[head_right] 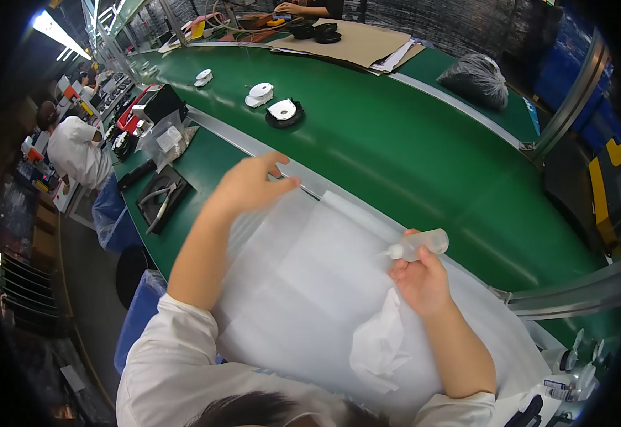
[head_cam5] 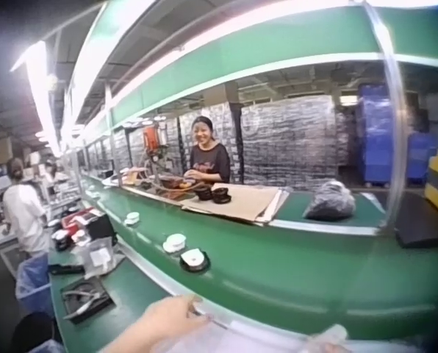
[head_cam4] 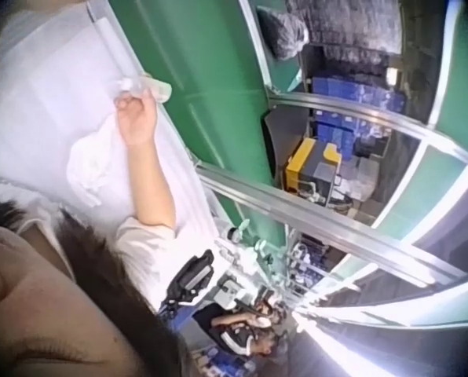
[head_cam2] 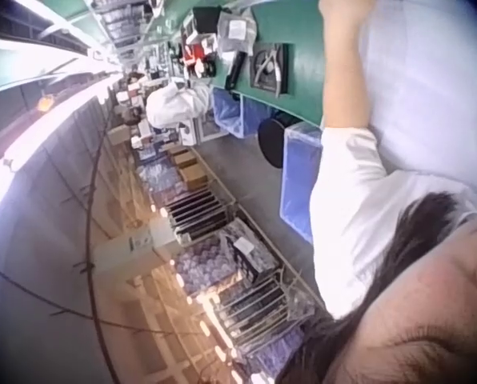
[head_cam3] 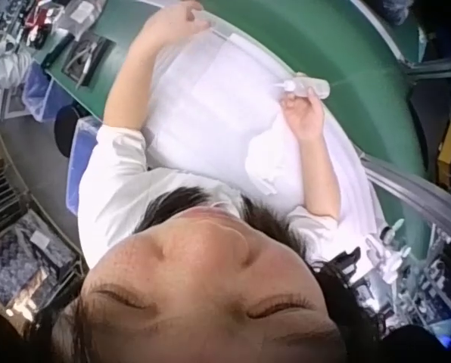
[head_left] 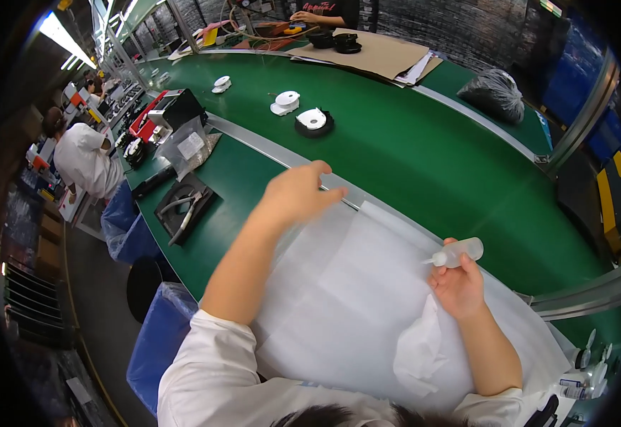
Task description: Apply glue from a squeeze bottle to plastic electronic parts at an assembly station.
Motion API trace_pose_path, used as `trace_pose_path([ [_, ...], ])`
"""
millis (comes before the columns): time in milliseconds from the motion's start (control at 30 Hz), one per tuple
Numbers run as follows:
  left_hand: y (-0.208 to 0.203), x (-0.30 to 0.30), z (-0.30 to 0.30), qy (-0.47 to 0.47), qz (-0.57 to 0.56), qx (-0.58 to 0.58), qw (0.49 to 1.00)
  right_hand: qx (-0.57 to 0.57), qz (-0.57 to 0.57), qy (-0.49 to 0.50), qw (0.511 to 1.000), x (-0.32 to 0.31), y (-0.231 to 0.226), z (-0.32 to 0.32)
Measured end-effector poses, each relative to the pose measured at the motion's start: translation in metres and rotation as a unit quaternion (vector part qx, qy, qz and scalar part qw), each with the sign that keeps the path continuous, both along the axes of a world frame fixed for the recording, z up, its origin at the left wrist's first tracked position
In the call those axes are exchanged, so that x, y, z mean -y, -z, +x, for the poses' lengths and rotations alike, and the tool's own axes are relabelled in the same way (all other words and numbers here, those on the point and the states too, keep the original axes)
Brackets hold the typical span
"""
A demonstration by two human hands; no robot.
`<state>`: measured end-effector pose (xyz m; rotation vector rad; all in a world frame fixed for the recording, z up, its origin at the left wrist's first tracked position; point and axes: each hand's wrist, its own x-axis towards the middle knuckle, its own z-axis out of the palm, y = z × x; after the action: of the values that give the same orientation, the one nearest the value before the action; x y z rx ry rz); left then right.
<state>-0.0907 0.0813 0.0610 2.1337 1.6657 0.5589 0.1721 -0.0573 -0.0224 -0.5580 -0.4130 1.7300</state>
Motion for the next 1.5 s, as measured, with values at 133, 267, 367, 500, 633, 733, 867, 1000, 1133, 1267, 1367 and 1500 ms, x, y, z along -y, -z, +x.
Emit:
trace_pose_path([
  [133,-0.022,-0.072,-0.016,0.007,-0.139,-0.043,0.989,0.002,0.000,-0.009,1.000,0.000,-0.003,0.000],
  [267,0.040,-0.169,-0.058,-0.228,0.042,-0.051,0.971,0.000,0.025,-0.030,0.999,-0.002,0.000,-0.004],
  [367,0.055,-0.167,-0.034,-0.317,0.070,-0.014,0.946,-0.003,0.014,-0.009,1.000,0.002,0.005,0.003],
  [500,0.085,-0.182,-0.050,-0.192,0.128,-0.022,0.973,-0.009,0.016,-0.016,1.000,0.003,0.004,0.001],
  [633,0.086,-0.187,-0.046,-0.229,0.112,-0.067,0.965,0.004,0.032,-0.023,0.999,0.002,0.005,0.003],
  [733,0.086,-0.188,-0.058,-0.193,0.141,-0.065,0.969,0.006,0.041,-0.032,0.999,0.002,0.001,0.003],
  [867,0.079,-0.186,-0.058,-0.165,0.123,-0.128,0.970,0.005,0.041,-0.027,0.999,0.002,0.002,0.002],
  [1000,0.053,-0.168,-0.034,-0.255,0.091,-0.117,0.956,0.013,0.033,-0.017,0.999,0.004,0.002,0.002],
  [1133,0.043,-0.170,-0.033,-0.232,-0.036,-0.125,0.964,0.024,0.035,-0.019,0.999,0.004,0.001,0.001],
  [1267,0.035,-0.174,-0.028,-0.244,-0.090,-0.156,0.953,0.026,0.031,-0.020,0.999,0.002,-0.001,-0.001],
  [1367,0.033,-0.153,-0.009,-0.211,0.062,-0.139,0.966,0.029,0.025,-0.014,0.999,0.002,0.001,-0.001],
  [1500,0.017,-0.111,0.010,-0.052,0.135,0.258,0.955,0.040,0.051,0.002,0.998,0.004,-0.001,-0.004],
])
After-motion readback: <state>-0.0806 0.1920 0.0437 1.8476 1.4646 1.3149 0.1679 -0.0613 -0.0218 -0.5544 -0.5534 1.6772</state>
